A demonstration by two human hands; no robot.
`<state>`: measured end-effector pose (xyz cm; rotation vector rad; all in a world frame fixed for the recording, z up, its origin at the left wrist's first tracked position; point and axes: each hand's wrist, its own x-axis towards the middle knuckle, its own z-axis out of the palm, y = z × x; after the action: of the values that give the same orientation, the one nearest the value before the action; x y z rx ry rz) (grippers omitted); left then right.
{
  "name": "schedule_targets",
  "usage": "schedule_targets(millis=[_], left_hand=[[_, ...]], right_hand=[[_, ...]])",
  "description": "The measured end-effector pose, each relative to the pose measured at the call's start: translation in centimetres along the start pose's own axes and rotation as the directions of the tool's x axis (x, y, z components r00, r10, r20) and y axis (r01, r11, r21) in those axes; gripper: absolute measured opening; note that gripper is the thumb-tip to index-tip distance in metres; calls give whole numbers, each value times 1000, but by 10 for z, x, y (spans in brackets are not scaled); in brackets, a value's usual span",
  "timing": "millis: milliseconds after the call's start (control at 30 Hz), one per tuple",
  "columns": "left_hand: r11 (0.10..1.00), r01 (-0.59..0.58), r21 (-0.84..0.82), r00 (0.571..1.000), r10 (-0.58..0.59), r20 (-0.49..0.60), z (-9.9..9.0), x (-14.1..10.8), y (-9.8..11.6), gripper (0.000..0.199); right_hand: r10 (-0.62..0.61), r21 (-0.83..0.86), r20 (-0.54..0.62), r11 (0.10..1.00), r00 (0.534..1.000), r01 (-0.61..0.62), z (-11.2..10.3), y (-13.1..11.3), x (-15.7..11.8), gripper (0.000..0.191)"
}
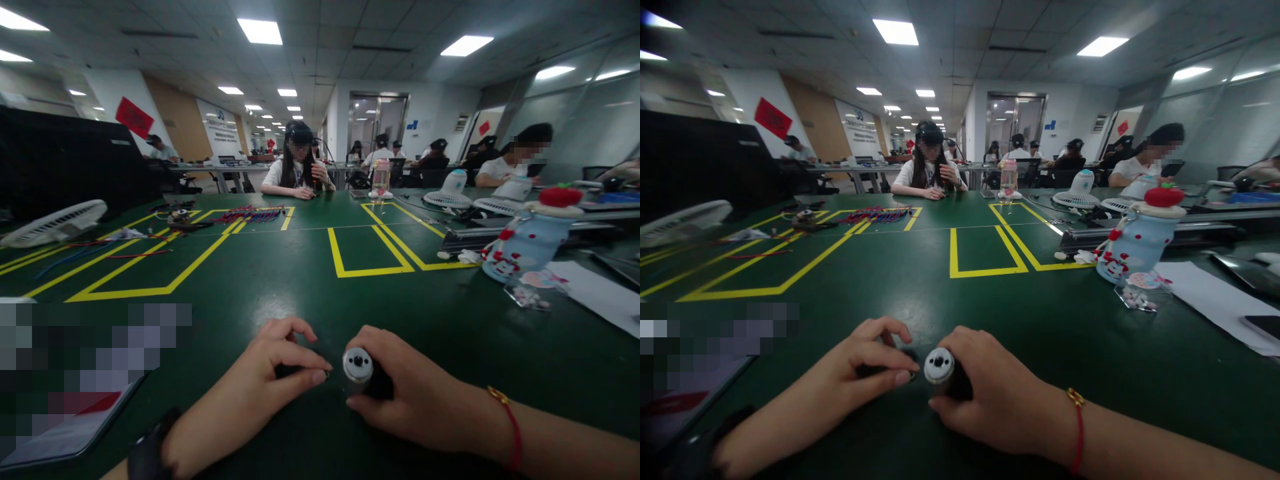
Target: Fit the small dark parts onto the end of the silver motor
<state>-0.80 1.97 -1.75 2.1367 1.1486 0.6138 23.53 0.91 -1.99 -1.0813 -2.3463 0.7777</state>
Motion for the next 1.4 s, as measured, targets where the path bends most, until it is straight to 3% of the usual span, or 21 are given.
schedule_targets(millis=[200, 600, 800, 967, 1100, 1400], left_hand=[[984, -30, 178, 999, 21, 50, 8, -1, -3, 15], [986, -26, 165, 998, 16, 62, 5, -2, -3, 17], [998, 17, -57, 998, -20, -56, 1, 3, -4, 18], [977, 147, -155, 970, -173, -171, -5, 6, -4, 21], [948, 224, -226, 946, -267, -183, -5, 4, -5, 23], [958, 203, -202, 958, -237, -164, -2, 4, -6, 21]], right_hand=[[13, 10, 14, 1000, 1000, -13, -1, 0, -1, 31], [12, 1, 17, 1000, 1000, -12, -1, 1, -1, 32], [-5, 11, 12, 1000, 1000, 5, -2, 0, -1, 33], [3, 19, 2, 1000, 1000, -3, -3, 1, 0, 30], [15, 27, -9, 1000, 1000, -14, -2, 2, -1, 29], [5, 29, -6, 1000, 1000, -5, -2, 3, -2, 30]])
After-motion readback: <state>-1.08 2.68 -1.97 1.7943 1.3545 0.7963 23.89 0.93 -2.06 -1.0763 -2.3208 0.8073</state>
